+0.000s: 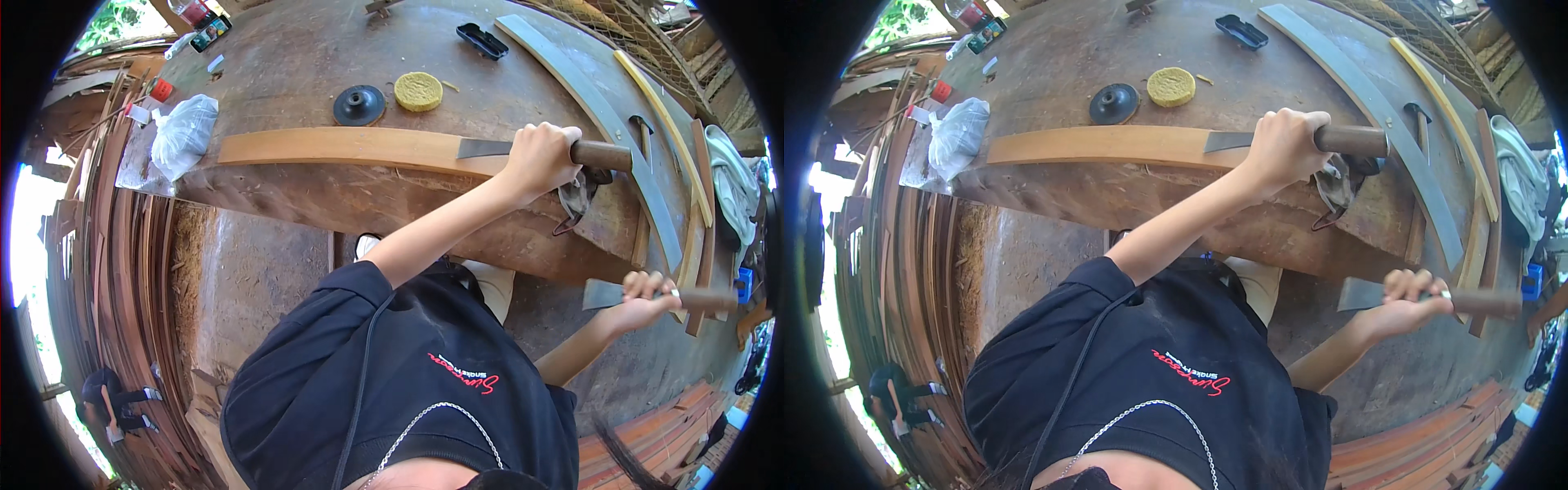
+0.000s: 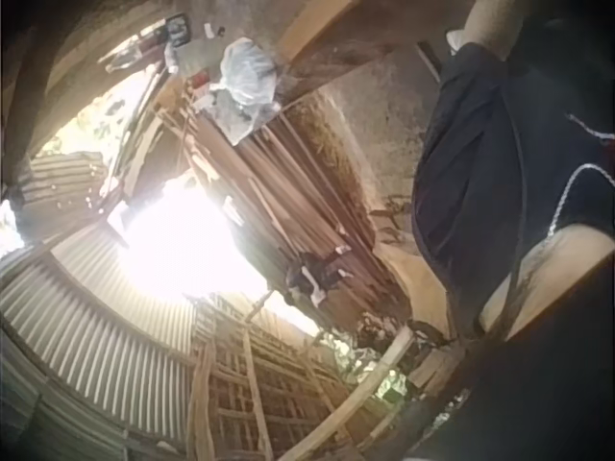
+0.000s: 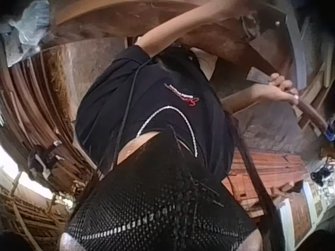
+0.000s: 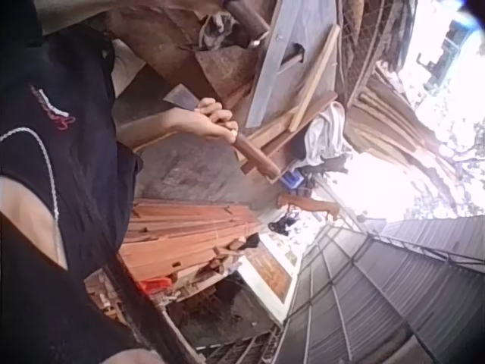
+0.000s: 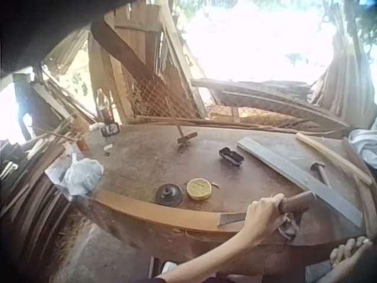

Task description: The person uses a chisel and a wooden mallet to carve a series of indentations into a long, thin wooden plank. After completing the carving, the person uses a tape measure to measure the length of the plank.

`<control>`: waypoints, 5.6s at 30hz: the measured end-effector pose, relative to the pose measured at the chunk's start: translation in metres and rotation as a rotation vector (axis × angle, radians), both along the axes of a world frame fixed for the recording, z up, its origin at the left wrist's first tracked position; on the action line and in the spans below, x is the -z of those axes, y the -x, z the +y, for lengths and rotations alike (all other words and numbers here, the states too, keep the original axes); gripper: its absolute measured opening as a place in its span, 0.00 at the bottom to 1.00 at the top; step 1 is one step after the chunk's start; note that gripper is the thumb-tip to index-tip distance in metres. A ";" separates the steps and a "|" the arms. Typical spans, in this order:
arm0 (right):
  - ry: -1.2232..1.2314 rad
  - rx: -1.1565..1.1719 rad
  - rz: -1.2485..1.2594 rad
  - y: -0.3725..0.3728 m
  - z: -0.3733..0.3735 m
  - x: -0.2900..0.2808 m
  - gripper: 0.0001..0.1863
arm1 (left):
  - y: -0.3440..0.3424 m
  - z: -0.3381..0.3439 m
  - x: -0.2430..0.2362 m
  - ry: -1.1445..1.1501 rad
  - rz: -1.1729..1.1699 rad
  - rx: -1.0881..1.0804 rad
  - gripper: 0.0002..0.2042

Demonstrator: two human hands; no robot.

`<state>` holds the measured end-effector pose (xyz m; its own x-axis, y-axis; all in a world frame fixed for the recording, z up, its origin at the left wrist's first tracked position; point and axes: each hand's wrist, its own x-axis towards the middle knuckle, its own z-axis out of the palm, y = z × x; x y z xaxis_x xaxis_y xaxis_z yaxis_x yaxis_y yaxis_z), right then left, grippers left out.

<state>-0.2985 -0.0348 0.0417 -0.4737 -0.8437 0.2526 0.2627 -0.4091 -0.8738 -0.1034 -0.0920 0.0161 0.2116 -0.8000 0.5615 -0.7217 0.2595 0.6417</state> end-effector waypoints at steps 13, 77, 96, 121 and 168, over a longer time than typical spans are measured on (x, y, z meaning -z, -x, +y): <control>-0.015 -0.174 -0.027 -0.036 0.000 0.003 0.23 | -0.028 0.025 -0.016 0.008 0.095 0.000 0.05; -0.346 -1.107 0.494 -0.229 0.048 0.071 0.18 | -0.254 0.122 0.023 -0.079 -0.259 -0.458 0.04; -0.238 -0.280 0.093 -0.009 0.003 0.013 0.18 | 0.043 0.012 -0.018 0.106 -0.192 0.230 0.08; -0.255 -0.269 0.073 0.043 -0.007 0.016 0.17 | 0.014 0.004 0.025 -0.183 -0.249 0.056 0.04; -0.375 -0.882 0.243 -0.155 0.042 0.044 0.15 | -0.137 0.071 0.015 -0.168 -0.217 -0.186 0.04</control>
<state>-0.1439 0.0076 -0.0026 0.3926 -0.9146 -0.0964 0.1361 0.1615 -0.9774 0.0334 -0.0207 0.0007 0.2523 -0.8443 0.4727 -0.8714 0.0142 0.4904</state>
